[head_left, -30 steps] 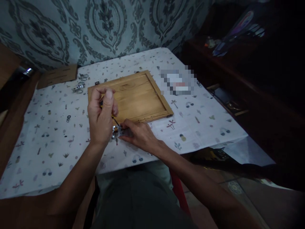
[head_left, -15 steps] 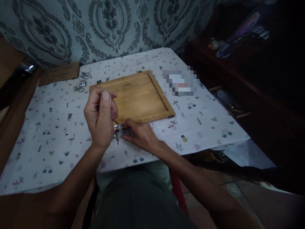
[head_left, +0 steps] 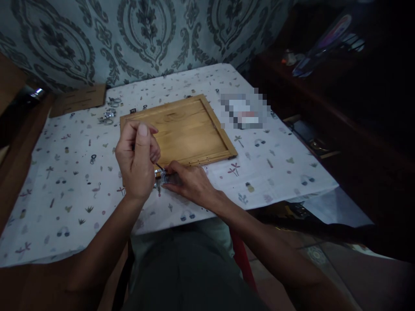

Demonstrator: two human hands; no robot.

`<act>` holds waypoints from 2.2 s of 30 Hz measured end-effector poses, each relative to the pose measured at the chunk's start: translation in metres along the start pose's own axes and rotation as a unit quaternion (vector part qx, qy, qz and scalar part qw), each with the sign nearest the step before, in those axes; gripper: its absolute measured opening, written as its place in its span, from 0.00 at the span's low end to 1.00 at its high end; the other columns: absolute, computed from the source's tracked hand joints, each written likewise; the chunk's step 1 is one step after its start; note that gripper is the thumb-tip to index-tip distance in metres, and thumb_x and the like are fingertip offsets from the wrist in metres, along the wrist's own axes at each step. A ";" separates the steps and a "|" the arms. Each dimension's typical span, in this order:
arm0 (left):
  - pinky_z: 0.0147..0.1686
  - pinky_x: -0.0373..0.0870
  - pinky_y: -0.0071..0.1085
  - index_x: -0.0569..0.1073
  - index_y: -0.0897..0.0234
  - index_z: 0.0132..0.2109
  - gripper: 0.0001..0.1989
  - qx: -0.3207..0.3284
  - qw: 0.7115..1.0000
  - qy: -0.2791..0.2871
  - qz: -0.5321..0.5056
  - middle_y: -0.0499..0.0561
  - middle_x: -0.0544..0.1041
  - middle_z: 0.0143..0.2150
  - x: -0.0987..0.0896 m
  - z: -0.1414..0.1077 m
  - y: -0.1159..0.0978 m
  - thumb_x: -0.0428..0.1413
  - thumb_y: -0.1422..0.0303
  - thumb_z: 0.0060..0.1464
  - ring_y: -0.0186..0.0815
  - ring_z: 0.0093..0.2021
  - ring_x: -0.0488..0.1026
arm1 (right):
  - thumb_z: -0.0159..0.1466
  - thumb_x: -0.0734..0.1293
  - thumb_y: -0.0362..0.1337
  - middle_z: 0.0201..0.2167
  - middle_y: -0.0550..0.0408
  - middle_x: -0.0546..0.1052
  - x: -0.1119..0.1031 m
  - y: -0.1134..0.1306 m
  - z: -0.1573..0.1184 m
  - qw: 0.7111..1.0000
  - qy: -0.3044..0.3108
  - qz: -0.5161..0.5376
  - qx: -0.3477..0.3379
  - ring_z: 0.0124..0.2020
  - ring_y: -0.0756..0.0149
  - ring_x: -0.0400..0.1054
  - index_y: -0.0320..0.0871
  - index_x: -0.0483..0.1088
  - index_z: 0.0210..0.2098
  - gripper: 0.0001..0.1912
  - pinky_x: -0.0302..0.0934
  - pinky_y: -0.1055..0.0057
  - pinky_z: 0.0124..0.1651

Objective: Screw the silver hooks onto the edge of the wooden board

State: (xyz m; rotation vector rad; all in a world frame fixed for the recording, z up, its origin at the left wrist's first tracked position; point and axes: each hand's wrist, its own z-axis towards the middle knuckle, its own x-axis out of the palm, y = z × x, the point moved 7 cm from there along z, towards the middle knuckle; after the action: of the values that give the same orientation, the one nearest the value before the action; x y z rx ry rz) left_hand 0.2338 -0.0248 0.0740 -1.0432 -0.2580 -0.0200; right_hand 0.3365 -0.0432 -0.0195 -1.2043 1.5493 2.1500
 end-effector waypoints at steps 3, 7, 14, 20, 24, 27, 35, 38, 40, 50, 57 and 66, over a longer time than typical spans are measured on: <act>0.17 0.43 0.29 0.70 0.63 0.31 0.14 -0.007 1.000 0.007 0.000 0.43 0.55 0.17 0.000 -0.001 0.000 0.54 0.59 0.61 0.25 0.16 0.51 | 0.62 0.70 0.44 0.41 0.56 0.80 0.001 0.000 0.000 1.000 -0.001 -0.008 -0.001 0.39 0.62 0.75 0.45 0.66 0.46 0.17 0.57 0.71 0.37; 0.17 0.44 0.30 0.70 0.62 0.32 0.12 -0.017 1.000 0.013 0.012 0.43 0.57 0.17 0.001 -0.002 0.002 0.55 0.60 0.60 0.26 0.16 0.52 | 0.62 0.70 0.46 0.40 0.56 0.80 0.001 0.000 0.000 1.000 -0.007 -0.020 -0.003 0.39 0.62 0.74 0.45 0.66 0.46 0.17 0.57 0.71 0.37; 0.17 0.44 0.30 0.71 0.62 0.32 0.13 -0.021 0.999 0.039 0.009 0.43 0.56 0.17 0.005 -0.001 0.005 0.57 0.58 0.58 0.25 0.16 0.52 | 0.63 0.69 0.44 0.40 0.54 0.80 -0.003 0.004 -0.001 1.000 0.007 -0.017 -0.006 0.39 0.63 0.74 0.44 0.66 0.47 0.16 0.57 0.72 0.37; 0.14 0.41 0.27 0.72 0.63 0.31 0.09 -0.048 0.993 0.098 -0.049 0.40 0.51 0.15 0.014 0.009 0.006 0.59 0.63 0.56 0.24 0.14 0.45 | 0.62 0.70 0.44 0.39 0.54 0.80 -0.002 0.003 -0.001 0.999 -0.005 -0.031 -0.017 0.39 0.62 0.74 0.43 0.66 0.49 0.19 0.57 0.71 0.37; 0.13 0.41 0.25 0.73 0.64 0.32 0.07 -0.096 0.979 0.164 -0.074 0.38 0.50 0.14 0.020 0.012 0.010 0.61 0.65 0.53 0.23 0.13 0.43 | 0.62 0.70 0.43 0.39 0.54 0.80 -0.002 0.002 -0.001 0.999 -0.012 -0.031 -0.019 0.38 0.63 0.74 0.43 0.66 0.49 0.18 0.56 0.71 0.35; 0.13 0.41 0.24 0.73 0.64 0.33 0.05 -0.108 0.973 0.188 -0.075 0.38 0.50 0.14 0.021 0.013 0.011 0.60 0.67 0.53 0.23 0.13 0.42 | 0.62 0.69 0.43 0.40 0.55 0.80 -0.003 0.003 -0.001 0.999 -0.012 -0.030 -0.019 0.38 0.63 0.74 0.43 0.66 0.48 0.18 0.56 0.71 0.35; 0.19 0.55 0.28 0.72 0.62 0.34 0.11 -0.066 0.994 0.089 0.014 0.45 0.62 0.20 0.007 0.013 0.009 0.56 0.58 0.58 0.28 0.19 0.58 | 0.62 0.70 0.43 0.40 0.54 0.80 -0.001 0.001 -0.001 0.999 -0.008 -0.028 -0.016 0.40 0.61 0.75 0.43 0.65 0.49 0.19 0.56 0.71 0.36; 0.25 0.60 0.31 0.72 0.58 0.37 0.10 -0.053 0.996 0.052 0.049 0.46 0.65 0.24 0.004 0.010 0.007 0.55 0.57 0.59 0.30 0.23 0.62 | 0.62 0.70 0.44 0.40 0.54 0.80 0.000 0.000 -0.001 0.999 -0.010 -0.028 -0.018 0.39 0.62 0.74 0.44 0.66 0.49 0.19 0.55 0.71 0.36; 0.25 0.59 0.31 0.72 0.58 0.37 0.10 -0.051 0.997 0.038 0.049 0.46 0.64 0.24 0.004 0.008 0.005 0.56 0.57 0.59 0.30 0.23 0.62 | 0.62 0.69 0.44 0.40 0.55 0.80 -0.001 0.001 -0.001 0.999 -0.011 -0.030 -0.020 0.37 0.63 0.74 0.44 0.66 0.49 0.18 0.55 0.71 0.35; 0.21 0.53 0.30 0.72 0.60 0.33 0.12 -0.021 0.999 0.011 0.022 0.44 0.58 0.20 0.008 0.002 0.000 0.56 0.58 0.59 0.28 0.20 0.54 | 0.63 0.68 0.44 0.40 0.55 0.79 -0.002 0.001 -0.001 0.999 -0.008 -0.025 -0.034 0.39 0.63 0.73 0.43 0.66 0.48 0.17 0.55 0.71 0.35; 0.16 0.41 0.29 0.72 0.62 0.30 0.16 -0.033 0.999 0.035 0.000 0.42 0.54 0.16 0.015 0.004 0.003 0.57 0.54 0.57 0.26 0.15 0.49 | 0.63 0.69 0.44 0.41 0.54 0.80 -0.002 0.002 -0.001 0.999 0.000 -0.024 -0.029 0.40 0.63 0.73 0.43 0.65 0.48 0.18 0.54 0.71 0.35; 0.15 0.38 0.29 0.71 0.63 0.30 0.13 -0.061 0.993 0.094 -0.026 0.40 0.50 0.14 0.020 0.007 0.004 0.56 0.59 0.59 0.24 0.13 0.42 | 0.62 0.69 0.43 0.39 0.56 0.80 -0.003 0.002 -0.002 0.999 -0.019 -0.024 -0.043 0.38 0.64 0.74 0.43 0.65 0.47 0.17 0.52 0.72 0.33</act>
State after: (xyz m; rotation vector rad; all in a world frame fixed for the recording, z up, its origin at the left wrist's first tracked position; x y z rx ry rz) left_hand 0.2526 -0.0151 0.0787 -1.1471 -0.1126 -0.1821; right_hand 0.3385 -0.0452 -0.0165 -1.2072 1.4114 2.2156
